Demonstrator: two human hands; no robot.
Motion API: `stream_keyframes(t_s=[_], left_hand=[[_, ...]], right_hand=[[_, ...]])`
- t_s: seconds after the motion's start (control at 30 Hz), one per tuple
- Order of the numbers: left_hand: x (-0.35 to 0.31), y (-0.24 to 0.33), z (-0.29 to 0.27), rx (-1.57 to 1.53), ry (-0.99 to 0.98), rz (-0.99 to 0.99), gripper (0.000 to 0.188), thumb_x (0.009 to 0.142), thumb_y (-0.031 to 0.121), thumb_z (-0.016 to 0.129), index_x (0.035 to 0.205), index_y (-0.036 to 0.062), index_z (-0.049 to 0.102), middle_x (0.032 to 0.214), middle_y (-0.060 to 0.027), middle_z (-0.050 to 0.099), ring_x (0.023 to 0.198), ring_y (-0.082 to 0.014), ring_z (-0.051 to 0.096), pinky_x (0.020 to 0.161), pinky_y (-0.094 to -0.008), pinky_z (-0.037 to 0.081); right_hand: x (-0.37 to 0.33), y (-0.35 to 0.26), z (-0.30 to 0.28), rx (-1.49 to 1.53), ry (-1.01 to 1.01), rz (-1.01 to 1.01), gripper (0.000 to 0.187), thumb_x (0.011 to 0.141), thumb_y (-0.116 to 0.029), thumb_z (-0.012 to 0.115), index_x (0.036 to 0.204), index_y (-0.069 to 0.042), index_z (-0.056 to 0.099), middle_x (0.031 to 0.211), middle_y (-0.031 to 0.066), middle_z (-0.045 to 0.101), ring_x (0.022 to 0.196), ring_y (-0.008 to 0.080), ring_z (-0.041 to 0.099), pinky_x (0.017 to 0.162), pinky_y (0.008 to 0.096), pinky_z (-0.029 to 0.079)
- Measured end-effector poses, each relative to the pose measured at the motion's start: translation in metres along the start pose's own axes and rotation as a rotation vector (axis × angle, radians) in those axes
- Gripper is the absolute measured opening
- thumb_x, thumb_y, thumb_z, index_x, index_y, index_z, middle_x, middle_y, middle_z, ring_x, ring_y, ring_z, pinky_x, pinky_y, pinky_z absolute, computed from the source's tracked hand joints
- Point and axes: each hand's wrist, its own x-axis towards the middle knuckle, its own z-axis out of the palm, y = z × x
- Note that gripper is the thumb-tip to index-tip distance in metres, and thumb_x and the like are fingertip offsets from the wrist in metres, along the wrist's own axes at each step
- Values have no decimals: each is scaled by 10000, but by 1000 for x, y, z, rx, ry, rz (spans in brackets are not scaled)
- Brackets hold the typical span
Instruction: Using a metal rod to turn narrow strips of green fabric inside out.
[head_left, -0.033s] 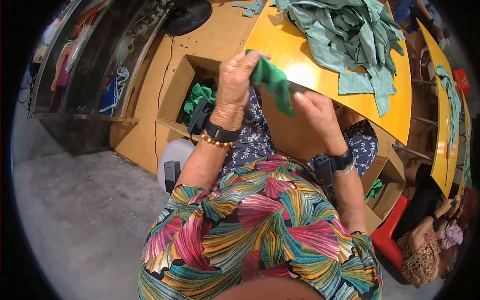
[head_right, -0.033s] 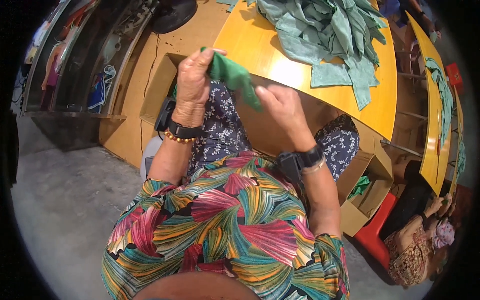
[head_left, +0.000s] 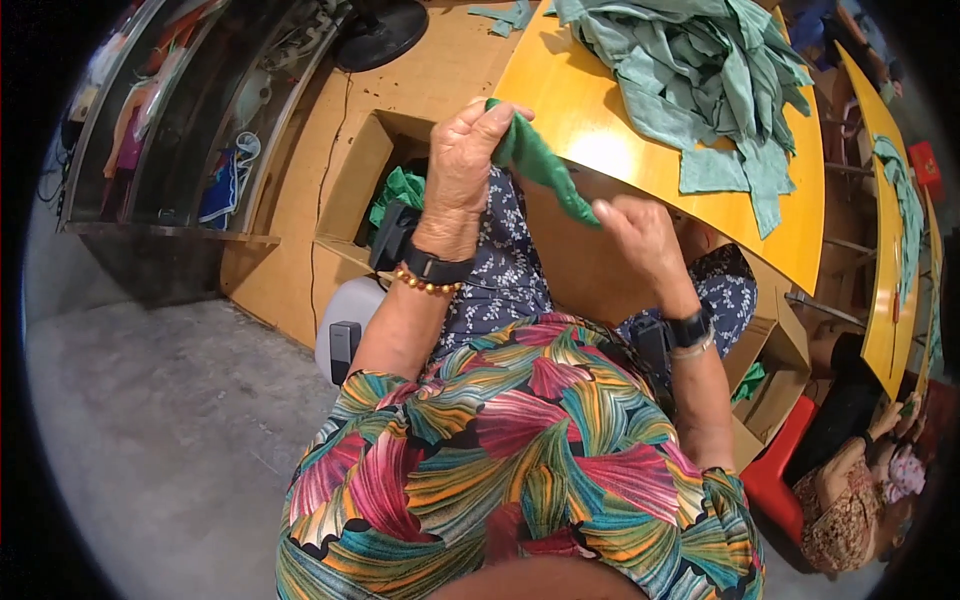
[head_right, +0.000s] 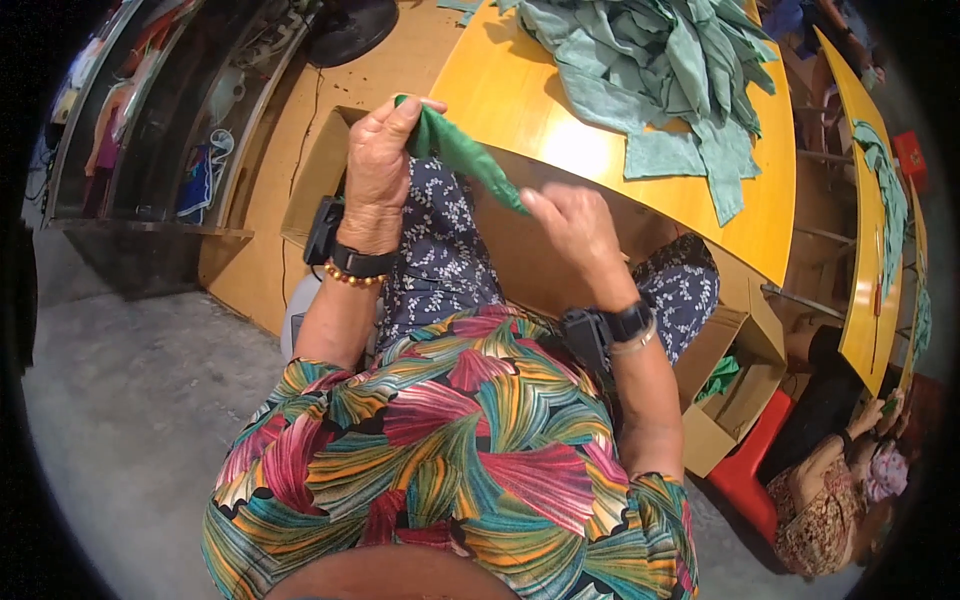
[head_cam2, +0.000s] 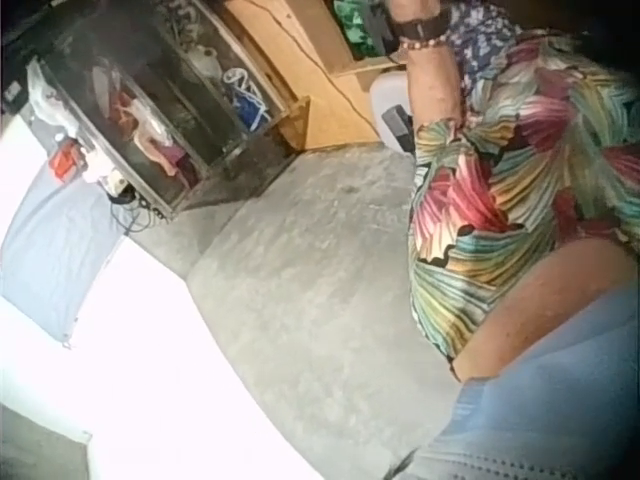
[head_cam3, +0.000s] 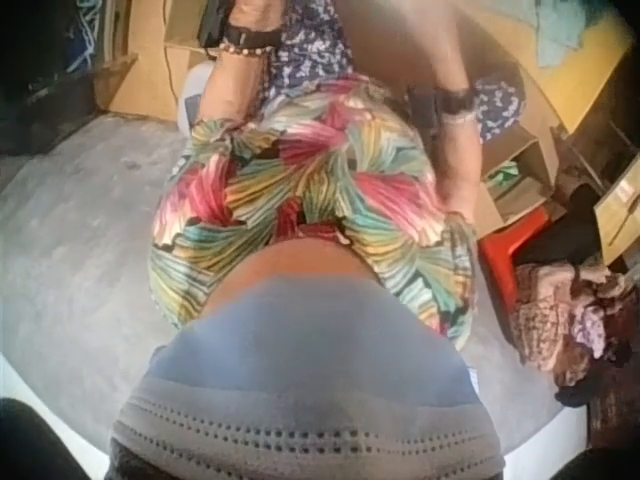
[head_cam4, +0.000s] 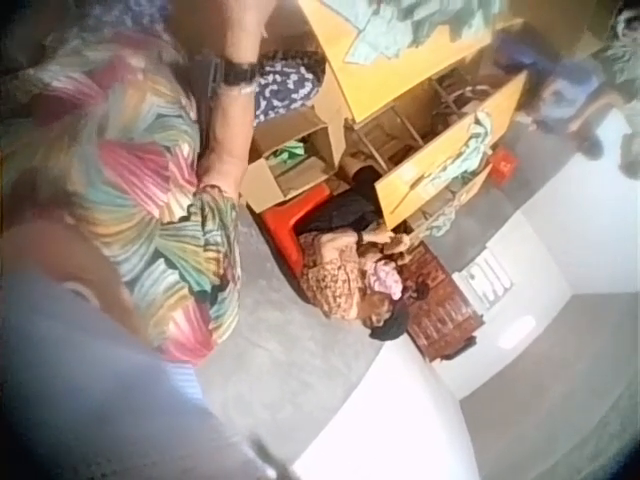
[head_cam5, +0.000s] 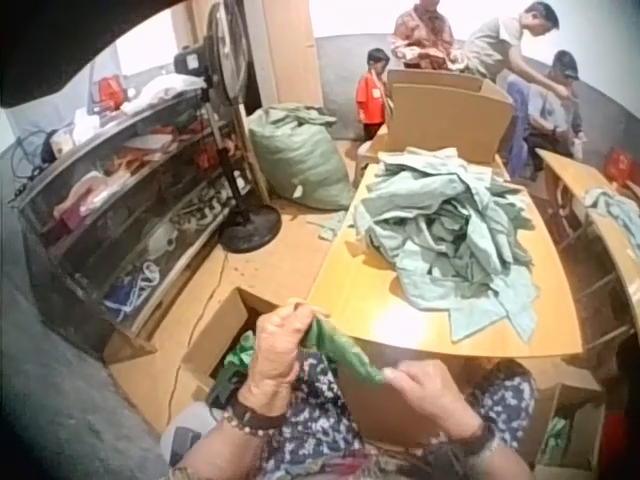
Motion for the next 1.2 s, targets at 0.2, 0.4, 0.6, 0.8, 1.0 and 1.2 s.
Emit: stream_keyframes(t_s=[0.2,0.4,0.6,0.8,1.0,1.2], left_hand=[[0,18,-28,-7,-41,-58,200,848,165,557,881,-23,616,745,-48,618,626,-93,575,594,-198,468],[-8,25,4,85,-174,-190,174,838,159,565,873,0,627,721,-2,597,621,-50,545,574,-179,441],[-3,13,18,-77,-302,-254,170,826,160,584,867,0,622,771,-36,623,668,-85,574,609,-197,463],[-11,23,-40,-64,111,-7,163,828,145,582,822,-17,599,731,-65,617,609,-114,588,549,-212,482],[-26,44,-120,54,356,165,172,834,159,591,814,-11,593,713,-53,608,595,-121,585,553,-217,490],[-45,53,-178,123,501,169,170,827,170,610,847,2,604,785,-52,622,699,-113,585,657,-221,470]], right_hand=[[-37,3,-34,369,29,264,199,810,-166,612,687,-25,542,624,-88,410,572,35,367,493,214,324],[-6,-35,0,409,109,-33,365,701,-135,717,1006,0,569,805,-34,526,697,38,457,625,184,386],[15,-54,33,803,29,-81,313,685,-130,711,941,10,598,859,5,597,732,54,531,646,199,432],[-15,-36,40,595,-585,244,113,696,-133,671,724,-39,614,645,-32,555,601,38,492,552,196,390],[1,-36,37,438,-328,271,152,750,-194,638,772,-45,615,580,-40,503,511,24,431,457,172,325],[19,-36,53,362,-355,180,150,789,-213,618,786,-64,606,567,-53,473,495,11,386,441,172,281]])
